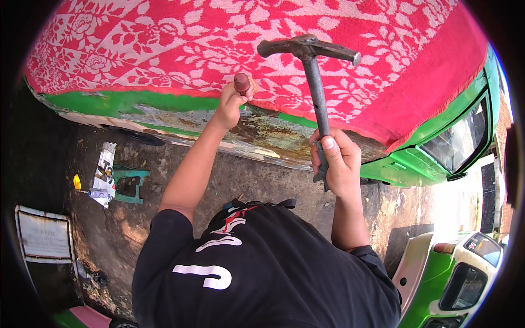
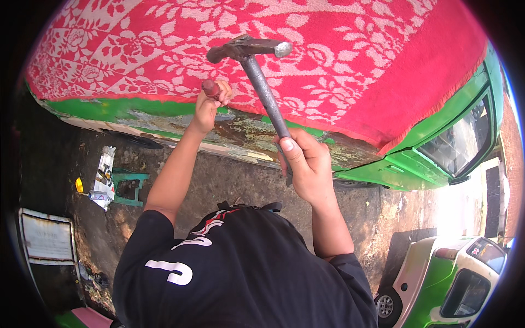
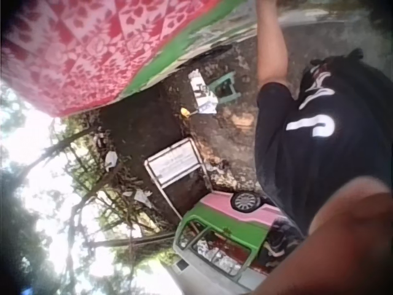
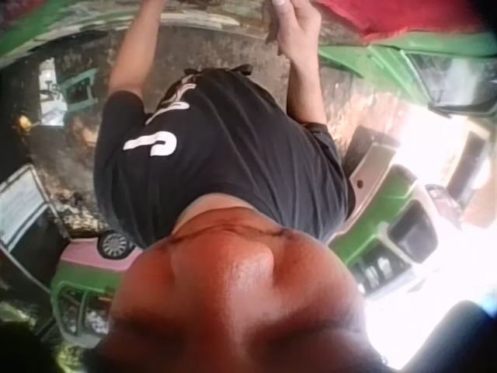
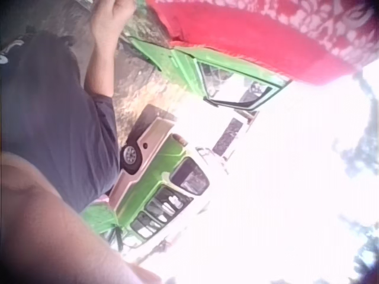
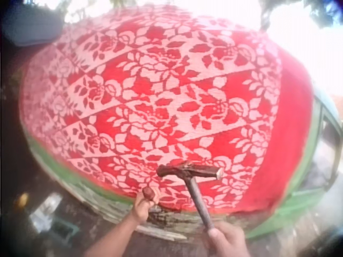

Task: The person uses a hammer and a red-handled punch to repeatedly strike the lower side panel of a green car. The car's hood is covered with a red patterned cloth. The person works along the panel from left to right, striking the metal surface.

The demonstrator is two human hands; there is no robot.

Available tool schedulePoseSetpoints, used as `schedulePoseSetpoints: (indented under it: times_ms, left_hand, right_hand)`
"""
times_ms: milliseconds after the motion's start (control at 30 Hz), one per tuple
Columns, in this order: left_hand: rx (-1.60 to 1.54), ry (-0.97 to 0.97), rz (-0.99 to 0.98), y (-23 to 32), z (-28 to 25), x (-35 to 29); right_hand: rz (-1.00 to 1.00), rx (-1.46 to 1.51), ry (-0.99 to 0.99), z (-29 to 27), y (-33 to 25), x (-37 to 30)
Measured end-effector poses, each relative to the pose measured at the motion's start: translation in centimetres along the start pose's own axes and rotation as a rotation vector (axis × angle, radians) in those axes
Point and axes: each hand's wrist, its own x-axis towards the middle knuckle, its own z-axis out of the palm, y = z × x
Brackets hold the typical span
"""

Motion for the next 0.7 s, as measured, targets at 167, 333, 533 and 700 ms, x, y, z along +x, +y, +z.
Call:
schedulePoseSetpoints:
  times_ms: [167,333,533,700]
  left_hand:
    - [0.016,0.018,-0.087,-0.5,0.2,-0.5]
    - [0.010,0.066,-0.018,-0.6,-0.3,-1.4]
    - [-0.080,0.134,0.076,1.2,-0.2,-0.7]
    - [-0.066,0.105,0.058,0.9,-0.1,-0.7]
  right_hand:
    - [0.152,-0.251,-0.032,0.3,1.0,1.2]
    - [0.074,0.068,0.039,-0.2,2.2,-0.3]
    - [0.108,0.077,0.023,-0.6,3.3,-0.4]
    - [0.133,0.076,-0.005,-0.4,3.5,-0.5]
